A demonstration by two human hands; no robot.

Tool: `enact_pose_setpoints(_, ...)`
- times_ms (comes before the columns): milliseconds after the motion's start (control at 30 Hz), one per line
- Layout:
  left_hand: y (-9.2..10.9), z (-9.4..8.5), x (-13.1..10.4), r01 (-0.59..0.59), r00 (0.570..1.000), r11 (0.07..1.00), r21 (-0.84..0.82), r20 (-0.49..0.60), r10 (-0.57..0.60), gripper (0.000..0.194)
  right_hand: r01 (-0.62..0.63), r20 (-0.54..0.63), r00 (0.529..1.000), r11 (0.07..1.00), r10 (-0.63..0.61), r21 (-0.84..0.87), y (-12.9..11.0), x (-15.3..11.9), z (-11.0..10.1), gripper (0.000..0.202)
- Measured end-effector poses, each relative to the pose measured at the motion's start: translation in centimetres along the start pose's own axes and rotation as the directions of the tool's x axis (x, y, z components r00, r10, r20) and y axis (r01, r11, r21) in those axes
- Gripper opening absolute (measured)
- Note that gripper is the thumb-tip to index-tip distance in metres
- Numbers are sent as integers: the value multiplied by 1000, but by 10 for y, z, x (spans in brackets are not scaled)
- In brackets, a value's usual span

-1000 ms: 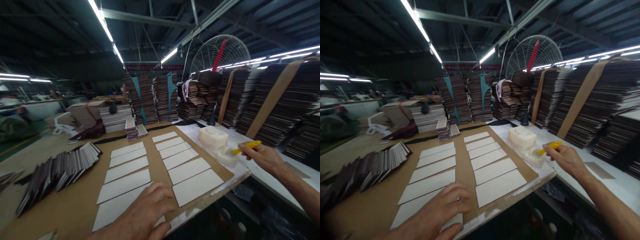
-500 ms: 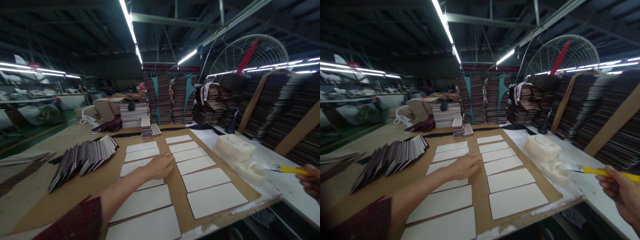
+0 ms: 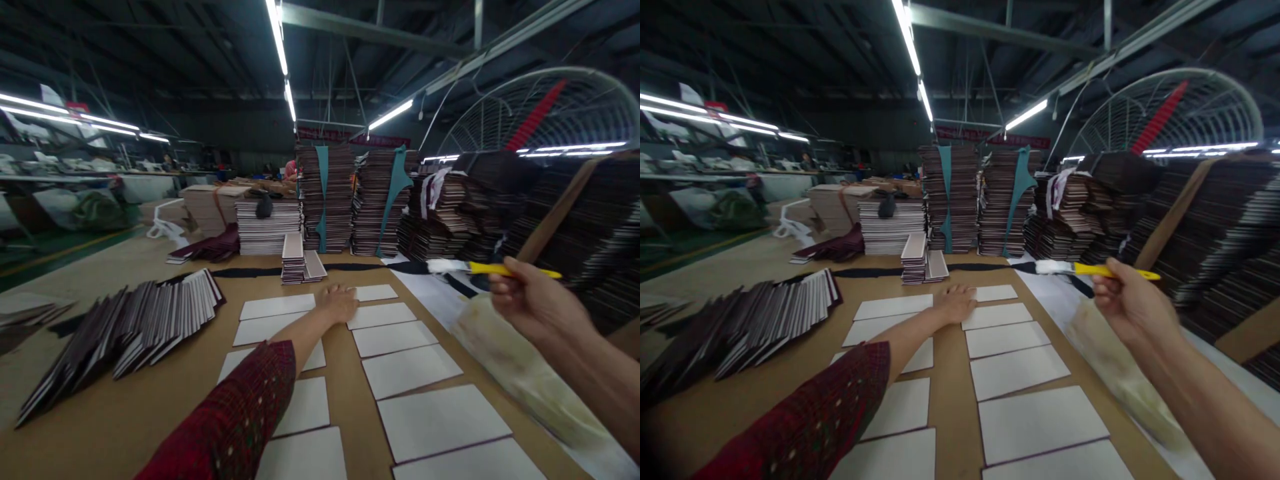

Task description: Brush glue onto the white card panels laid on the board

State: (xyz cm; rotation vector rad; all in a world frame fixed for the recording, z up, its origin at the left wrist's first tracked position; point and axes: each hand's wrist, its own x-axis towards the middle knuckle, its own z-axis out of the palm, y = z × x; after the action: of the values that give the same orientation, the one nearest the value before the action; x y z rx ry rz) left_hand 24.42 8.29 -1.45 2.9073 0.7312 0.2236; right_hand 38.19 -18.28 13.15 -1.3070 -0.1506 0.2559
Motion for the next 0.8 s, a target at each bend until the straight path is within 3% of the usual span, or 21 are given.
enact_pose_setpoints(133, -3, 0, -10, -48, 999, 999, -2, 13, 48, 42, -97, 78, 992, 995, 98, -25, 50, 21, 66, 26)
enact_pose_setpoints(267, -8, -12, -29, 32, 999, 999, -1, 27, -32, 40, -187, 93, 976, 975, 199, -121, 104, 20, 104, 23)
enact_pose_setpoints(367, -10, -22, -50, 68, 998, 998, 3, 18, -68, 33, -222, 101, 965, 956, 244, -191, 128, 19, 116, 22)
enact_pose_setpoints(533, -7, -21, -77, -105, 994, 994, -13, 12, 105, 27, -228, 125, 955, 937, 268, -265, 144, 29, 126, 22)
enact_pose_setpoints(800, -3, -8, -86, -142, 985, 990, 0, -100, 142, 29, -206, 174, 944, 914, 279, -348, 162, 43, 132, 22)
